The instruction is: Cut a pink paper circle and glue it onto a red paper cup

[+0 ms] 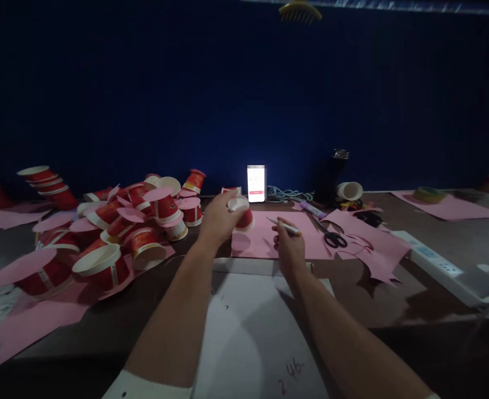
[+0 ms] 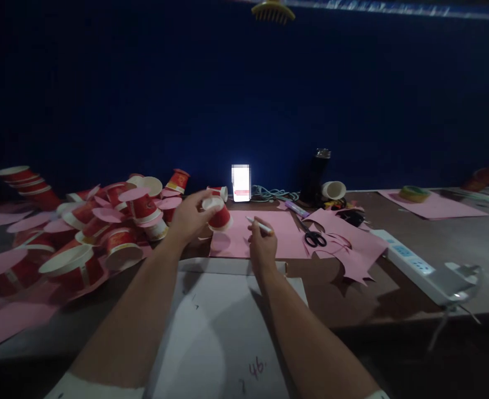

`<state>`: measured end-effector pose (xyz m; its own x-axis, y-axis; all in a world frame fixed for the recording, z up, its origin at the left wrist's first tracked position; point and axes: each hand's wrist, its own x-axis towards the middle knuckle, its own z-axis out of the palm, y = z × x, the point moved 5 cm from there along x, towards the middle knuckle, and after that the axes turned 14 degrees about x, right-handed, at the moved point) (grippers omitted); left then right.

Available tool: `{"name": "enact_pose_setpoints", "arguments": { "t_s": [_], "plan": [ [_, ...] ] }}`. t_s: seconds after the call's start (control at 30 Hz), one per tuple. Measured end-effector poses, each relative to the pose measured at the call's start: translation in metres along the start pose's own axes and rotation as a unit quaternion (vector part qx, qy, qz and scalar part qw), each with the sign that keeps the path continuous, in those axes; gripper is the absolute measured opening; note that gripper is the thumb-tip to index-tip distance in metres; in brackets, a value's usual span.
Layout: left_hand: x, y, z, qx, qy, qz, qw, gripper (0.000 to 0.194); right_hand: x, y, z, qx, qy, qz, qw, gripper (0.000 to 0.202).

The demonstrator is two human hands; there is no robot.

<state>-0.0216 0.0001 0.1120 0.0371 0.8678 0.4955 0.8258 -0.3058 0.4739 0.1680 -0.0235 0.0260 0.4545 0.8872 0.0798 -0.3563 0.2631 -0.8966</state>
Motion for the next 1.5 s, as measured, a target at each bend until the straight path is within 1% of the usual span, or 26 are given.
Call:
{"name": "enact_pose_setpoints", "arguments": {
  "t_s": [0.1, 0.13, 0.2, 0.27, 0.4, 0.53, 0.63, 0.7, 0.8, 0.97, 1.1, 1.17, 1.2, 1.3, 1.33, 1.37, 1.4, 1.43, 1.47, 1.5],
  "plan": [
    [0.01, -0.004, -0.033, 0.021, 0.117, -0.043, 0.992, 0.05, -0.007, 0.007, 0.004, -0.016, -0.032, -0.033, 0.999, 0.044],
    [0.011, -0.006, -0.04, 0.036, 0.144, -0.05, 0.988, 0.05, -0.01, 0.006, 0.005, -0.025, -0.043, -0.042, 0.998, 0.043],
    [0.012, -0.011, -0.046, 0.075, 0.165, -0.059, 0.982, 0.047, -0.015, 0.004, 0.006, -0.046, -0.062, -0.057, 0.995, 0.042],
    [0.01, -0.017, -0.041, 0.122, 0.157, -0.071, 0.977, 0.045, -0.018, 0.002, 0.008, -0.067, -0.083, -0.068, 0.992, 0.041],
    [0.004, -0.037, -0.016, 0.216, 0.104, -0.113, 0.964, 0.045, -0.023, 0.001, 0.012, -0.073, -0.108, -0.091, 0.987, 0.04],
    [-0.001, -0.051, 0.005, 0.267, 0.065, -0.117, 0.954, 0.046, -0.025, 0.002, 0.014, -0.044, -0.105, -0.063, 0.991, 0.04],
    [-0.003, -0.058, 0.014, 0.281, 0.045, -0.114, 0.952, 0.044, -0.025, 0.004, 0.015, -0.031, -0.106, -0.038, 0.993, 0.041],
    [-0.004, -0.06, 0.017, 0.281, 0.043, -0.104, 0.953, 0.043, -0.025, 0.005, 0.015, -0.022, -0.109, -0.029, 0.993, 0.041],
    [-0.006, -0.064, 0.02, 0.274, 0.051, -0.093, 0.956, 0.042, -0.024, 0.007, 0.015, -0.016, -0.115, -0.025, 0.993, 0.042],
    [-0.006, -0.07, 0.024, 0.237, 0.042, -0.068, 0.968, 0.041, -0.023, 0.008, 0.015, -0.044, -0.122, -0.026, 0.991, 0.042],
    [-0.006, -0.075, 0.022, 0.195, 0.07, -0.067, 0.976, 0.04, -0.024, 0.007, 0.016, -0.055, -0.12, -0.027, 0.991, 0.041],
    [-0.007, -0.077, 0.021, 0.187, 0.079, -0.079, 0.976, 0.044, -0.024, 0.006, 0.016, -0.056, -0.123, -0.03, 0.99, 0.041],
    [-0.007, -0.078, 0.021, 0.187, 0.076, -0.09, 0.975, 0.05, -0.024, 0.006, 0.016, -0.058, -0.124, -0.032, 0.99, 0.041],
    [-0.009, -0.082, 0.026, 0.186, 0.038, -0.145, 0.971, 0.074, -0.024, 0.006, 0.015, -0.077, -0.134, -0.038, 0.987, 0.04],
    [-0.008, -0.084, 0.027, 0.175, 0.026, -0.162, 0.971, 0.076, -0.023, 0.007, 0.014, -0.087, -0.136, -0.041, 0.986, 0.04],
    [-0.007, -0.084, 0.027, 0.156, 0.022, -0.174, 0.972, 0.074, -0.023, 0.007, 0.014, -0.097, -0.137, -0.045, 0.985, 0.039],
    [-0.005, -0.084, 0.025, 0.13, 0.03, -0.183, 0.974, 0.069, -0.022, 0.007, 0.013, -0.107, -0.137, -0.05, 0.984, 0.039],
    [-0.002, -0.083, 0.019, 0.098, 0.053, -0.19, 0.976, 0.063, -0.022, 0.007, 0.012, -0.114, -0.133, -0.054, 0.983, 0.039],
    [0.002, -0.082, 0.011, 0.064, 0.091, -0.196, 0.974, 0.059, -0.021, 0.007, 0.011, -0.116, -0.127, -0.057, 0.983, 0.039],
    [0.005, -0.081, 0.0, 0.031, 0.144, -0.203, 0.968, 0.058, -0.021, 0.007, 0.01, -0.115, -0.123, -0.058, 0.984, 0.04]
  ]
}}
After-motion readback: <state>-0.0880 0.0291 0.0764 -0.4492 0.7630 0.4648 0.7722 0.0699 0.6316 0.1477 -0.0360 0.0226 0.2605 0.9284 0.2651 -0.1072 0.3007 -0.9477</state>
